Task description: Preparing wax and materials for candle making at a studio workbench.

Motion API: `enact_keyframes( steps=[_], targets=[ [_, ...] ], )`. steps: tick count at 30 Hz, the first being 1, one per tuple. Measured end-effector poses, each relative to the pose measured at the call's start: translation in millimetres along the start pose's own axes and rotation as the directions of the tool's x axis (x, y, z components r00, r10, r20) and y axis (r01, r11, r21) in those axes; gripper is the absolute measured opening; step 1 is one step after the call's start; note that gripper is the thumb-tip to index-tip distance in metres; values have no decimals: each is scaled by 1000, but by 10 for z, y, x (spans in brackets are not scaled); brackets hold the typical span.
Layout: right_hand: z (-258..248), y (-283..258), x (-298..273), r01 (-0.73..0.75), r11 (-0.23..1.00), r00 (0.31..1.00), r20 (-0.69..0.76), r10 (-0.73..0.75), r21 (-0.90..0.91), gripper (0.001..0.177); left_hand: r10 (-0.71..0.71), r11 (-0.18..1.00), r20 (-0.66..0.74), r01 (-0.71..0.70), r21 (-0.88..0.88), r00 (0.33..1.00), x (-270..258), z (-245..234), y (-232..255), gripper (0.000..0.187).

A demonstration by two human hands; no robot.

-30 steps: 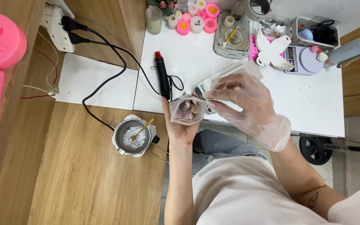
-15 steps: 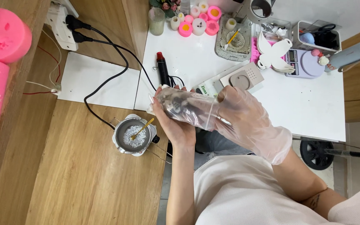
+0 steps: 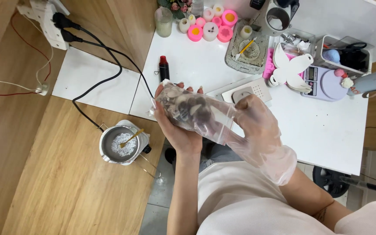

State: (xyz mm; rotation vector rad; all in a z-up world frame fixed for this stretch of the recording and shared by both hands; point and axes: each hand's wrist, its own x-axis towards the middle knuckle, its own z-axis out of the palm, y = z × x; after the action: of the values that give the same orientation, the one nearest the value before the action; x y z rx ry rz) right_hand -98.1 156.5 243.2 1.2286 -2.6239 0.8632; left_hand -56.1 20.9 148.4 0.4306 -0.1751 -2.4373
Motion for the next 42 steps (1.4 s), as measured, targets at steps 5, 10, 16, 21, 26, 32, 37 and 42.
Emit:
enact_keyframes(
  steps=[5,10,16,21,26,32,37,42],
  targets=[
    [-125,344,130,8,997,993,115,2,-79,53,49,995,-33,-45,92,998,91,-5,-374,50],
    [-96,754,-13,-99,993,992,79,103,-57,36,-84,996,-117,79,-47,990,192,-83,-737,44],
    [-268,804,118,-178,938,978,52,203,-298,35,-277,953,-222,237,-190,935,239,-189,-1110,40],
    [-419,911,156,-198,954,948,203,244,-223,35,-384,919,-244,343,-193,891,224,-285,-1236,47],
    [-511,975,84,-230,973,940,256,226,-13,35,-423,903,-210,390,-183,881,197,-326,-1273,51],
    [-563,956,93,-236,961,930,254,266,-141,41,-446,893,-242,413,-176,862,196,-321,-1313,52],
    [-456,1026,44,-129,984,947,279,159,-120,35,-496,862,-200,452,-231,845,180,-349,-1326,47],
    [-448,1101,3,-91,991,955,274,115,-98,34,-501,858,-194,456,-236,843,159,-355,-1346,45]
  ],
)
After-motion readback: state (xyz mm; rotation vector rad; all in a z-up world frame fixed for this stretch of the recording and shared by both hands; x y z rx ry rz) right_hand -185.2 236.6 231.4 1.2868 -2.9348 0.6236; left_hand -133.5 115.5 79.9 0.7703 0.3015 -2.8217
